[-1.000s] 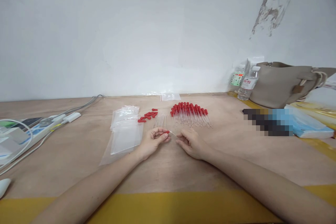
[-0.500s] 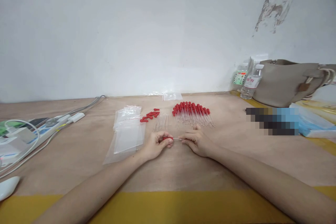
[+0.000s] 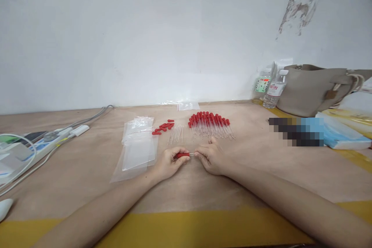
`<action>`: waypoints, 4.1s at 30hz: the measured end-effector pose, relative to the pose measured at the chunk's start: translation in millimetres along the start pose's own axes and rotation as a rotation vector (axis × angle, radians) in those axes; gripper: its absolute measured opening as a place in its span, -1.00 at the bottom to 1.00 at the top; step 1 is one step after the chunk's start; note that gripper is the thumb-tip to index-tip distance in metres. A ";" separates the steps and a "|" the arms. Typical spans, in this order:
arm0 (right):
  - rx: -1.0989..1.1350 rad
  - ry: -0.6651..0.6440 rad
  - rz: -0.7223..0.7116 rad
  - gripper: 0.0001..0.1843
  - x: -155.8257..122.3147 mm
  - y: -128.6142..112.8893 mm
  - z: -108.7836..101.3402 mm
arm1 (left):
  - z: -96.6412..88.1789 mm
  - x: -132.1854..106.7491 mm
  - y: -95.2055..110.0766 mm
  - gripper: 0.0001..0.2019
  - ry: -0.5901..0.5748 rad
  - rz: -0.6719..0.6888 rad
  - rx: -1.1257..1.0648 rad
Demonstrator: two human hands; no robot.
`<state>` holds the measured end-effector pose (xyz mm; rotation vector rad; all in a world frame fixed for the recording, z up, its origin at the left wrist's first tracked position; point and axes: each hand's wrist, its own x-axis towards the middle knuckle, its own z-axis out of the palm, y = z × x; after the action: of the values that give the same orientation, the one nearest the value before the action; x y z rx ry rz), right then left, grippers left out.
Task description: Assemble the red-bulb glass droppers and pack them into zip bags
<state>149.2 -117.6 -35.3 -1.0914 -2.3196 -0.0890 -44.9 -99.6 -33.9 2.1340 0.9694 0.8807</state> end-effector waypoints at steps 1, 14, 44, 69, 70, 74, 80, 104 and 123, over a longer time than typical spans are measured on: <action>0.016 -0.022 0.010 -0.72 0.5 -0.2 0.1 | -0.6 0.1 0.7 -0.82 0.000 0.015 0.022; 0.209 -0.114 0.298 -0.76 13.1 3.8 -24.1 | -54.1 23.0 -14.5 -0.76 0.147 0.234 0.541; -0.187 -0.053 0.698 -0.68 102.7 28.9 36.5 | -84.3 40.6 -84.0 -0.67 0.453 -0.037 0.588; 0.012 -0.196 0.763 -0.78 114.0 6.6 29.3 | -94.6 34.7 -67.0 -0.73 0.331 0.012 0.759; 0.026 -0.181 0.734 -0.77 107.5 6.2 25.6 | -95.2 34.2 -64.3 -0.73 0.332 0.014 0.760; 0.104 -0.084 0.570 -0.81 70.3 5.6 10.8 | -83.7 32.3 -48.6 -0.76 0.322 0.047 0.666; 0.302 0.096 0.247 -0.82 16.9 15.1 -2.5 | -32.3 23.2 -20.0 -0.86 0.187 0.064 0.214; 0.353 0.068 0.196 -0.86 -1.9 6.8 7.9 | -0.8 13.9 -14.9 -0.75 0.075 -0.103 -0.227; 0.003 0.032 -0.083 -0.74 0.1 18.1 -6.2 | -5.4 6.7 -7.7 -0.77 -0.040 -0.016 -0.018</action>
<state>165.2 -107.3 -33.2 -0.9855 -2.3360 -0.1339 -48.6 -88.7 -34.6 2.1174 0.9540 0.8331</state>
